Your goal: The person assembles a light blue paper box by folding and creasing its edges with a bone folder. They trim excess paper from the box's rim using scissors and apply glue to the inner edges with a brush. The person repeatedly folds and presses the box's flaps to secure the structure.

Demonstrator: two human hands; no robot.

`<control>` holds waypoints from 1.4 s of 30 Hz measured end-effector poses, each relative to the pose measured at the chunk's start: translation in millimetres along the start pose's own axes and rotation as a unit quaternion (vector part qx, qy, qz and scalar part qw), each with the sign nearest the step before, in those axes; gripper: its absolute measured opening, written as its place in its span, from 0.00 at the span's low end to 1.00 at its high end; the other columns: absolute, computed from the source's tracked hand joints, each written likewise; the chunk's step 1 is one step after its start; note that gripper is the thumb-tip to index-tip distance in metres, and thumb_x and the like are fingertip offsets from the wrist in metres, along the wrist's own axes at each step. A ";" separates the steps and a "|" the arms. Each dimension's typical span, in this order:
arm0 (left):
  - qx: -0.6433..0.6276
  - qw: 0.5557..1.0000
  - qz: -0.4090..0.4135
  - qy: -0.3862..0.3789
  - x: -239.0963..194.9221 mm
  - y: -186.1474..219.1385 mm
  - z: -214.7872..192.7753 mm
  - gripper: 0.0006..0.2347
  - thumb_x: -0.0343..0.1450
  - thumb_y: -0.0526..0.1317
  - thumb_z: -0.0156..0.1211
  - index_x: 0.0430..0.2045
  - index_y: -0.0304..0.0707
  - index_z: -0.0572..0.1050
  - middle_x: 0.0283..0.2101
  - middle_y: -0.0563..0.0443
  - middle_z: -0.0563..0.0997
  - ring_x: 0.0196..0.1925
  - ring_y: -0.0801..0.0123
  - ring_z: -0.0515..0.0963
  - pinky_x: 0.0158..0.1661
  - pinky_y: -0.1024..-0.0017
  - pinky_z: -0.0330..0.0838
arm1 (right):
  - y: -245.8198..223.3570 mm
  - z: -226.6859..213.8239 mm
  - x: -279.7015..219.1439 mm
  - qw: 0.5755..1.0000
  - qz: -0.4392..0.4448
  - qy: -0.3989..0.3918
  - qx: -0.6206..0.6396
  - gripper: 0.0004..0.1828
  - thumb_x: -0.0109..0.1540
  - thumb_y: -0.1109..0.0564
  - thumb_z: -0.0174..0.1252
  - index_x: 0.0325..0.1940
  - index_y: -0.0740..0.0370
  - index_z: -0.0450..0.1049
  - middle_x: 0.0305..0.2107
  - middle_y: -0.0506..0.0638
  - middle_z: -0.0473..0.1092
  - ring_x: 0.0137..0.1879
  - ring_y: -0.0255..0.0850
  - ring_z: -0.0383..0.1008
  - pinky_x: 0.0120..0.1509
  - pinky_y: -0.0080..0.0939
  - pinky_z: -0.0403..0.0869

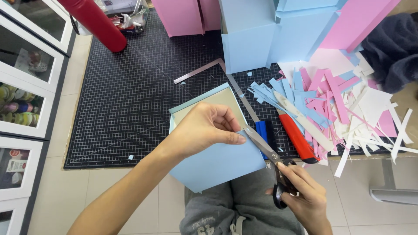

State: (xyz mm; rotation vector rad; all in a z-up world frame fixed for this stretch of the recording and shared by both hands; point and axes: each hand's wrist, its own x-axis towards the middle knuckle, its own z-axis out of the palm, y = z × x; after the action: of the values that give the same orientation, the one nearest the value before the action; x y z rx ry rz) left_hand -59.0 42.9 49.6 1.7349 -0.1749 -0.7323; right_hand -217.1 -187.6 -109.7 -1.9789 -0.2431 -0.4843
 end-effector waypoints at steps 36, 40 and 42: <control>0.372 0.923 0.056 -0.083 28.0 5.9 -46.2 0.08 0.65 0.44 0.68 0.20 0.40 0.84 0.17 0.60 0.77 0.19 0.77 0.72 0.21 0.76 0.61 | -16.0 117.9 -23.2 0.606 0.278 -0.236 0.707 0.38 0.61 0.45 0.72 0.67 0.54 0.58 0.35 0.63 0.59 0.26 0.37 0.55 0.23 0.31 0.55; 0.376 0.921 0.058 -0.082 29.4 5.7 -46.6 0.08 0.65 0.44 0.68 0.18 0.40 0.83 0.17 0.59 0.76 0.19 0.77 0.71 0.21 0.75 0.61 | -31.0 114.2 -17.6 0.638 0.313 -0.228 0.666 0.42 0.57 0.43 0.72 0.69 0.53 0.59 0.34 0.60 0.61 0.23 0.35 0.54 0.21 0.31 0.52; 0.361 0.926 0.062 -0.086 29.6 4.5 -48.2 0.07 0.64 0.44 0.68 0.20 0.41 0.84 0.18 0.60 0.80 0.20 0.78 0.75 0.23 0.77 0.65 | -33.7 115.2 -16.8 0.650 0.313 -0.219 0.657 0.43 0.57 0.44 0.73 0.69 0.54 0.60 0.34 0.60 0.62 0.24 0.35 0.54 0.22 0.30 0.53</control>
State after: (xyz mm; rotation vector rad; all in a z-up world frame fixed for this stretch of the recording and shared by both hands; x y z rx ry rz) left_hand -7.7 67.0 48.2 2.3217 -0.7465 -0.7792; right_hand -218.6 -68.8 -133.5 -0.5570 -0.1100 0.5715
